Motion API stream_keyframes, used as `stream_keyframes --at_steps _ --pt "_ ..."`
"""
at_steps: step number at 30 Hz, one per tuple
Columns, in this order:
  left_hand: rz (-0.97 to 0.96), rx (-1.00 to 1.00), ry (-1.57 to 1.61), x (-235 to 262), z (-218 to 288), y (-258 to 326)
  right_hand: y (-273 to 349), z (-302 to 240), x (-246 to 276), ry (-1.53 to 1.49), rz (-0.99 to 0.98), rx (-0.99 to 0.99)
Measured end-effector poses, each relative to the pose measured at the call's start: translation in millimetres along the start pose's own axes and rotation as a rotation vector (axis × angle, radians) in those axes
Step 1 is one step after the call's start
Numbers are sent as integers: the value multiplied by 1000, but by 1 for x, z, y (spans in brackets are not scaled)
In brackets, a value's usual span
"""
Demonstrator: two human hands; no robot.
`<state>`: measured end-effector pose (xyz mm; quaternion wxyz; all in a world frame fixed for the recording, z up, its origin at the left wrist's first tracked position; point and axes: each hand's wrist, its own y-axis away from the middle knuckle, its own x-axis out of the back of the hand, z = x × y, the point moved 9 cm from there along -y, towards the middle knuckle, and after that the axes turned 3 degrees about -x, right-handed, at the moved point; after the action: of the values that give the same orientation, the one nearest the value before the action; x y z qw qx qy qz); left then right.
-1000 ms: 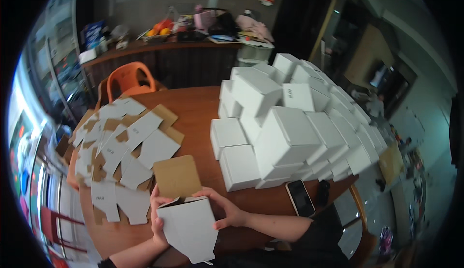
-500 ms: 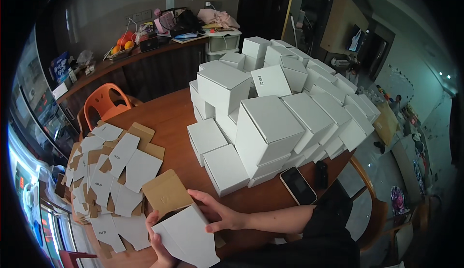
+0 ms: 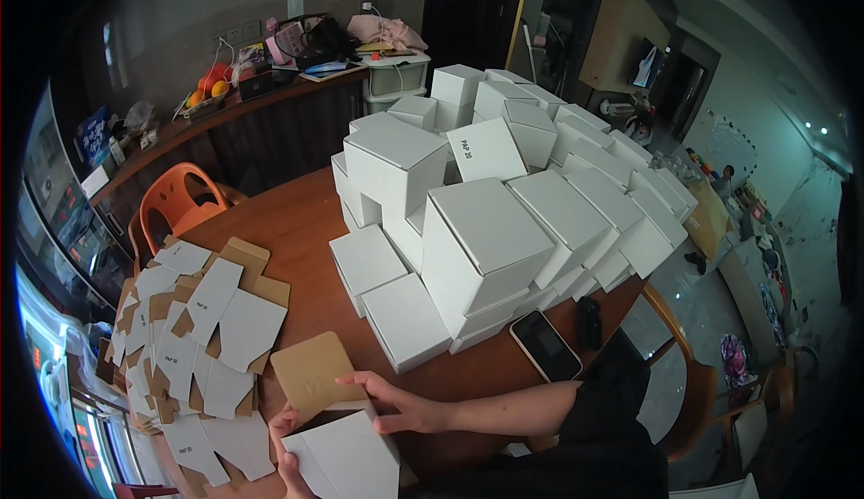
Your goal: The person assembles small white cardboard boxes from flat pre-cut pieces. They fold the cardboard along pre-scored lines, tuck the flaps into slots to form the box structure, and stack the completed boxes on the table. The process is repeated for multiple units.
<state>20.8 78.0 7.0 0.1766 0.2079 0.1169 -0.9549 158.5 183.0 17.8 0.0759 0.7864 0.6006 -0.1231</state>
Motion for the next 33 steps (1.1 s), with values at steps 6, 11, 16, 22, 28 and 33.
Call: stream_keyframes --at_steps 6,11,16,22,28,33 --pt "2 -6 -5 1 -2 -3 -1 4 3 71 29 15" --pt "17 1 -7 3 -6 -3 -2 13 11 130 39 -21" --pt "-57 -116 -5 -45 22 -6 -3 14 11 157 8 -25" --pt "-31 -67 20 -28 10 -9 -4 12 6 232 -74 -43" --pt "-28 -29 -26 -12 1 -5 -4 12 5 238 -84 -46" --pt "-38 -17 -57 -9 0 -5 -4 9 5 206 -64 -44"
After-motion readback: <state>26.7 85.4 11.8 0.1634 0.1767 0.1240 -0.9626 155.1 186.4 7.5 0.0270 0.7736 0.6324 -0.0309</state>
